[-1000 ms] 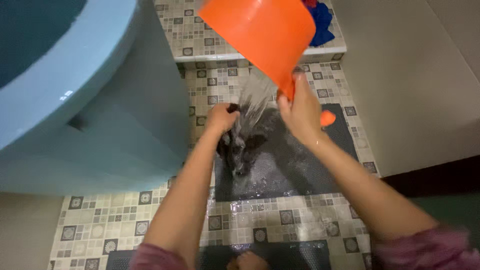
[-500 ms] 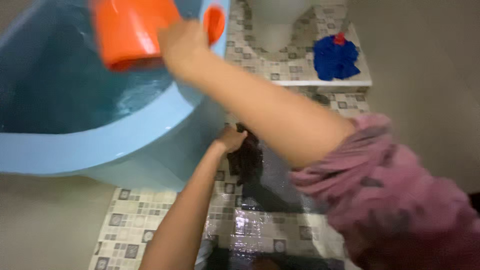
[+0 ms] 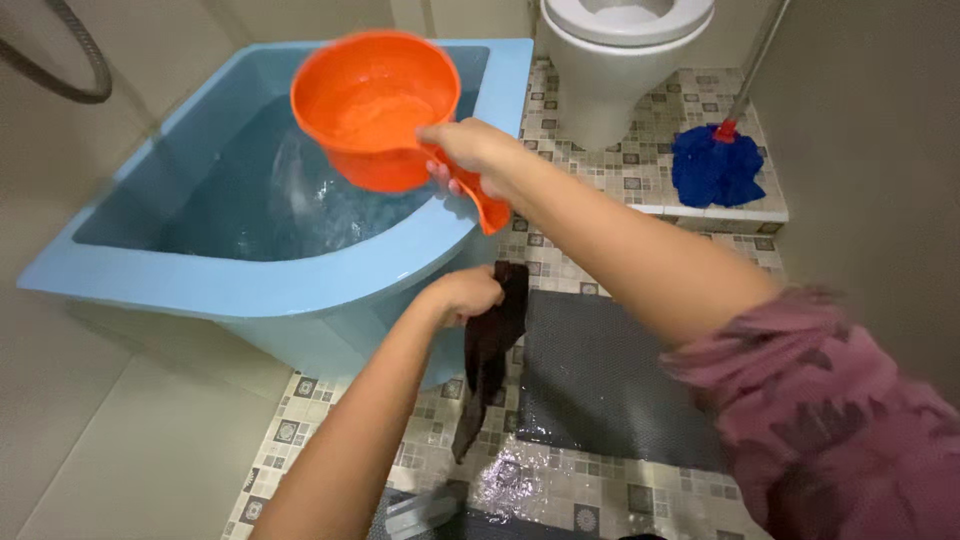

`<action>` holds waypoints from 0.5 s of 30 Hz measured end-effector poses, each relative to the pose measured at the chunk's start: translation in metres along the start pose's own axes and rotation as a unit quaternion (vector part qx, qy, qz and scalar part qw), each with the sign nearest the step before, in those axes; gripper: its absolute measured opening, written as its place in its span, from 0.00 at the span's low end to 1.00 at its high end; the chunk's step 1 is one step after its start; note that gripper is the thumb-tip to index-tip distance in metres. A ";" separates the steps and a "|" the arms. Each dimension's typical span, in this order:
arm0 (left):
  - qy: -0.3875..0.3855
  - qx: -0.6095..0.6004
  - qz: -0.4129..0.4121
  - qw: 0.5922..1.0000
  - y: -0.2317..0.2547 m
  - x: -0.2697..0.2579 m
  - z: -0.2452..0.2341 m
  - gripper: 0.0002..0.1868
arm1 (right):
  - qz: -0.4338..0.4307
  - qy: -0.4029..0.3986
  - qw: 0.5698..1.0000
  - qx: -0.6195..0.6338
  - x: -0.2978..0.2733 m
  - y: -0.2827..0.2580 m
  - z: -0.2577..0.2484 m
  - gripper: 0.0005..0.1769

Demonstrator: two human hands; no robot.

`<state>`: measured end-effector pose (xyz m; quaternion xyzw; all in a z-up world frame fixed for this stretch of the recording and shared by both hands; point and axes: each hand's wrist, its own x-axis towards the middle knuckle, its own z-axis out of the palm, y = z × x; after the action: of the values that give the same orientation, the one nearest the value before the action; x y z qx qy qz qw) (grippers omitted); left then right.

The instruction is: The person wipes the blades and body of a disassembled fan with a cloth and then pours water over the cloth using a scoop.

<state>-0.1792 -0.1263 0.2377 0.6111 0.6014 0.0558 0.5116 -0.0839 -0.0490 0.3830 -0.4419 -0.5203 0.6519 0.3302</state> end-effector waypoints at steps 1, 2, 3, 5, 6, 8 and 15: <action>0.015 0.022 0.010 1.000 0.005 0.001 0.000 0.27 | -0.029 0.011 0.999 0.011 -0.006 0.000 0.000 0.14; 0.027 0.046 0.021 0.998 0.012 0.006 0.000 0.27 | -0.058 0.025 0.998 0.025 -0.012 -0.001 -0.002 0.16; 0.039 0.069 0.032 0.996 0.019 0.010 -0.001 0.28 | -0.087 0.039 0.995 0.038 -0.017 -0.002 -0.004 0.18; 0.096 0.056 0.077 0.991 0.034 0.019 0.000 0.27 | -0.143 0.080 0.986 0.038 -0.031 -0.011 -0.023 0.17; 0.120 0.048 0.100 0.987 0.043 0.025 0.002 0.27 | -0.168 0.103 0.980 0.036 -0.038 -0.015 -0.035 0.17; 0.135 0.035 0.119 0.983 0.066 0.041 0.008 0.27 | -0.210 0.142 0.967 0.024 -0.052 -0.017 -0.057 0.16; 0.054 0.027 0.188 0.980 0.110 0.134 0.046 0.26 | -0.265 0.282 0.917 0.096 -0.089 0.054 -0.132 0.22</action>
<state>-0.0375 -0.0189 0.2191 0.7232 0.5034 0.1678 0.4421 0.0745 -0.0902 0.3421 -0.4195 -0.4385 0.4361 0.6645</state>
